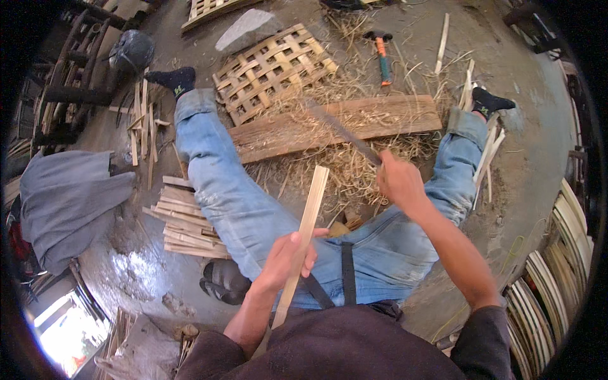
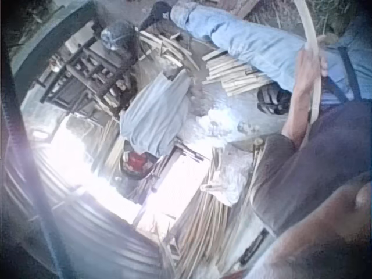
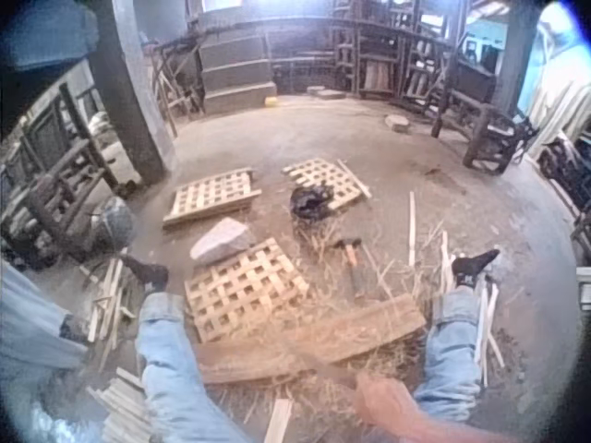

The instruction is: The person sits on the floor and uses a drawknife to shave and shape a thin wooden stick. They repeatedly pull the tool along the wood to remove shavings and refine the shape.

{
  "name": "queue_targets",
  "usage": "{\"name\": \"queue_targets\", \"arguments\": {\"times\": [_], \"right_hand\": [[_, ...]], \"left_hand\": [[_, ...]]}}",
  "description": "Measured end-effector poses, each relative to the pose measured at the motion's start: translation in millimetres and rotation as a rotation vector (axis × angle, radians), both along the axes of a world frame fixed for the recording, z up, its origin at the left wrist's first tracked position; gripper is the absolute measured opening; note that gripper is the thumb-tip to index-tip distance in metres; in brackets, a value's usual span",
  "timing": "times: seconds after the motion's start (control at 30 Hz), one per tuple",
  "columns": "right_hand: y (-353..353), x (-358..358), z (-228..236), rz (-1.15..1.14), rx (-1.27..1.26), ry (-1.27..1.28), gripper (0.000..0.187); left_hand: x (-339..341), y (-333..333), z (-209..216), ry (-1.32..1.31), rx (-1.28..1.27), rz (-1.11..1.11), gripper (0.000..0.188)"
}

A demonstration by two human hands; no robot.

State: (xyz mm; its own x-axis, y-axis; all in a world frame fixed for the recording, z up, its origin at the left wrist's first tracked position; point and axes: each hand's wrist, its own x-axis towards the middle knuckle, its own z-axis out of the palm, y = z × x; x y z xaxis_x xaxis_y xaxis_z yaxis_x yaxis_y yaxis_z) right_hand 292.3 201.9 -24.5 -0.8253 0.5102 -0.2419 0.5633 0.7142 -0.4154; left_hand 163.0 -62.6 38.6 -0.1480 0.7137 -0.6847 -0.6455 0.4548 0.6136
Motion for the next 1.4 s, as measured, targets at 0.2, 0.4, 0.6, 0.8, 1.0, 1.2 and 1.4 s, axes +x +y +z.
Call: {"name": "queue_targets", "arguments": {"times": [0.2, 0.4, 0.6, 0.8, 1.0, 1.2, 1.4], "right_hand": [[31.5, -28.4, -92.7, -0.348, -0.162, -0.133, 0.032], [-67.6, -34.6, -22.9, -0.276, -0.431, 0.164, 0.055], [-172.0, 5.1, 26.5, -0.368, -1.358, 0.338, 0.030], [-112.6, 55.4, 51.2, -0.250, -1.313, 0.149, 0.038], [-57.0, 112.9, 86.9, -0.205, -0.697, 0.361, 0.037], [107.7, 224.9, 31.4, -1.089, -0.415, 0.609, 0.033], [145.8, 284.7, -72.8, -1.014, 0.485, -0.125, 0.033]], "left_hand": [[-13.3, 35.1, -26.6, -0.014, -0.010, 0.142, 0.056], [-44.3, 65.7, -65.1, -0.132, 0.210, 0.577, 0.049], [-42.6, 127.3, -74.9, 0.076, 0.060, 0.521, 0.036], [-130.4, 120.8, -64.3, -0.095, 0.454, 0.721, 0.023], [-241.4, 47.2, -157.3, -0.050, 0.596, 0.868, 0.020], [-208.3, 51.7, -185.3, 0.424, 0.062, 0.705, 0.024], [-145.3, 107.7, -188.5, 0.809, 0.011, 0.188, 0.027]]}}
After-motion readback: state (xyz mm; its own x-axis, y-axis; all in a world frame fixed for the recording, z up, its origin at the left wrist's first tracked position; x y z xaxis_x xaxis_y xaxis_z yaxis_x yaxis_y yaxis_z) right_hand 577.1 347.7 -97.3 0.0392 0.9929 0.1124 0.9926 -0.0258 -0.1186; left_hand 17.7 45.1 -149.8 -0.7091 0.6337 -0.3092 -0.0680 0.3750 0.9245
